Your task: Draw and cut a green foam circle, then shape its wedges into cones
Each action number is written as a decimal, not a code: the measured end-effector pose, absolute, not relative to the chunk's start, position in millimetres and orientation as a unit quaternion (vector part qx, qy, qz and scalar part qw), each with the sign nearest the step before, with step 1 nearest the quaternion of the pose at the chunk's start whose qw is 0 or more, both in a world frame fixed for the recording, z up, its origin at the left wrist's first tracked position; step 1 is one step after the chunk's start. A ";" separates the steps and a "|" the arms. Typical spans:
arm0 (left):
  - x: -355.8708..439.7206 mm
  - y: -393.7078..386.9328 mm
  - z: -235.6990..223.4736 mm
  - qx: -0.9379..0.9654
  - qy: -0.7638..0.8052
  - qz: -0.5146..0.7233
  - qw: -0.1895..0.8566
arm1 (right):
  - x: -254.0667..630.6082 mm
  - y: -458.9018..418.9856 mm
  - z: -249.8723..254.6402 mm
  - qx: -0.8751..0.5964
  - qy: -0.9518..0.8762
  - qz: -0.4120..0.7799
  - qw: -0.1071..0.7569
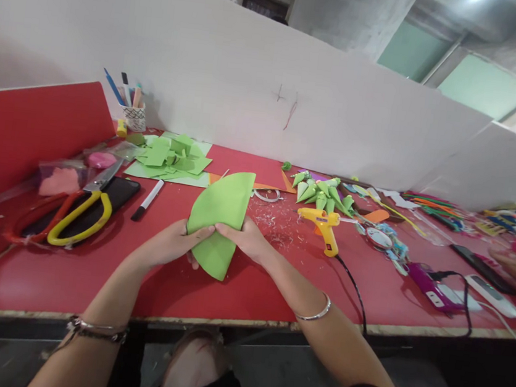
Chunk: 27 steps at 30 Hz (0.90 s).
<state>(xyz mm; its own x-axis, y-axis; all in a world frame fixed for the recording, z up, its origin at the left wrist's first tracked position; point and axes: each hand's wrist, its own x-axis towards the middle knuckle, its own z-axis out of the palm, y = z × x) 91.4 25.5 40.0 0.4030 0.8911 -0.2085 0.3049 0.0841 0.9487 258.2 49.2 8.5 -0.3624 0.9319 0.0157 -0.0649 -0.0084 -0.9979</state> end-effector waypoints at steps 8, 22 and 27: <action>88.0 28.2 34.6 0.653 0.474 0.232 0.544 | 268.3 64.9 4.5 -0.404 -0.559 0.575 0.440; 87.7 28.9 36.7 0.608 0.511 0.250 0.553 | 274.6 73.1 3.1 -0.437 -0.555 0.526 0.473; 87.2 29.6 36.4 0.622 0.520 0.230 0.539 | 280.8 77.7 3.5 -0.469 -0.558 0.506 0.460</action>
